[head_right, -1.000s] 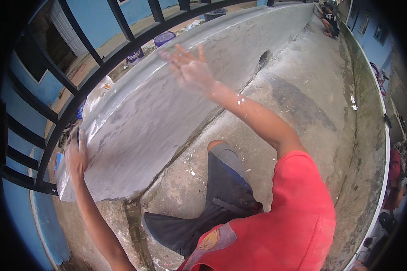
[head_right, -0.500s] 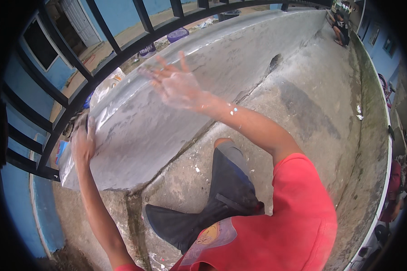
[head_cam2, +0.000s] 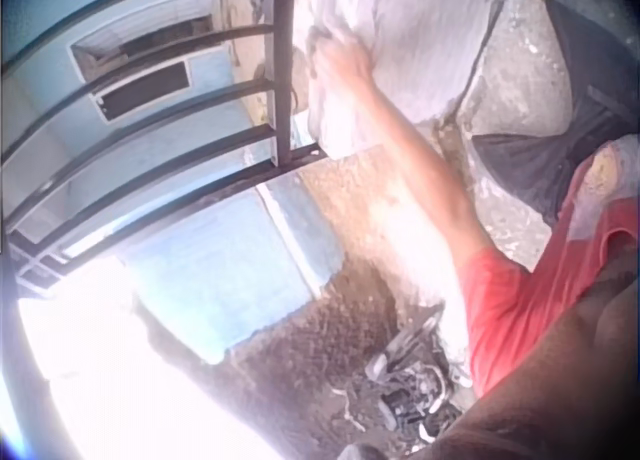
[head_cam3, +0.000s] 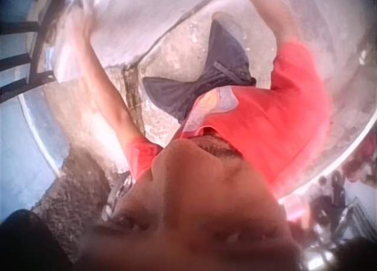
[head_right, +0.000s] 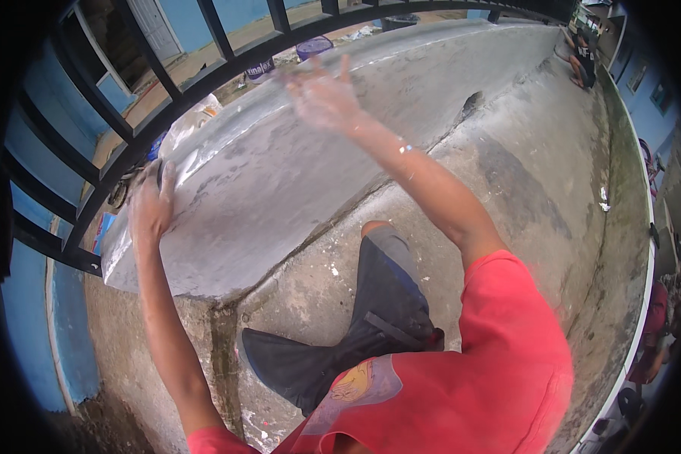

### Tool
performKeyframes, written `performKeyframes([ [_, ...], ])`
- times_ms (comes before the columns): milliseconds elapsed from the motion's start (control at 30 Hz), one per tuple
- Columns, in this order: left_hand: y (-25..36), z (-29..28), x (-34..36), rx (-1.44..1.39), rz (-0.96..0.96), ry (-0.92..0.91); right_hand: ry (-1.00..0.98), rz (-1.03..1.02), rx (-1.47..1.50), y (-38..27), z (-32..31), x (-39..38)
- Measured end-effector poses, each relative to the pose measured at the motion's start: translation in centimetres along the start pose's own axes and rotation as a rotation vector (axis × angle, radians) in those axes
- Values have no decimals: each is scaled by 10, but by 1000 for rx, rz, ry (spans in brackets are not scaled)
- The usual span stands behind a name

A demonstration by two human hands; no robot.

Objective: The person smooths a freshly poured concrete surface using a hand trowel and a sponge. They repeatedly rub and level the wet concrete along a raised curb, occasionally switching between tools to refine the finish.

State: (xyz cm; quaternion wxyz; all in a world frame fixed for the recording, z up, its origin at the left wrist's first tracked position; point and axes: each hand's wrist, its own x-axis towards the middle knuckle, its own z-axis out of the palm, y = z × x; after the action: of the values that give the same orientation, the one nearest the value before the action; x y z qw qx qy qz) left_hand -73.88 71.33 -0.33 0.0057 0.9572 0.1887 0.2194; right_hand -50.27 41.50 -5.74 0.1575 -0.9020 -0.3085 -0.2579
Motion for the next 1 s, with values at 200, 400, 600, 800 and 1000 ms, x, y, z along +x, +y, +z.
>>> performKeyframes([
  [200,-7,-1,-1,7,9,14,-105,-53,28,-10,-33,11],
  [400,15,-3,-1,-16,-14,-3,-135,495,-209,128,-50,50],
  [600,-5,-1,0,-15,-16,-35,-299,-360,-44,-109,-38,-23],
  [800,1,-2,1,-16,-14,-33,25,395,-48,142,-47,2],
  [1000,10,-1,-1,34,-43,-30,151,370,15,110,-23,-14],
])
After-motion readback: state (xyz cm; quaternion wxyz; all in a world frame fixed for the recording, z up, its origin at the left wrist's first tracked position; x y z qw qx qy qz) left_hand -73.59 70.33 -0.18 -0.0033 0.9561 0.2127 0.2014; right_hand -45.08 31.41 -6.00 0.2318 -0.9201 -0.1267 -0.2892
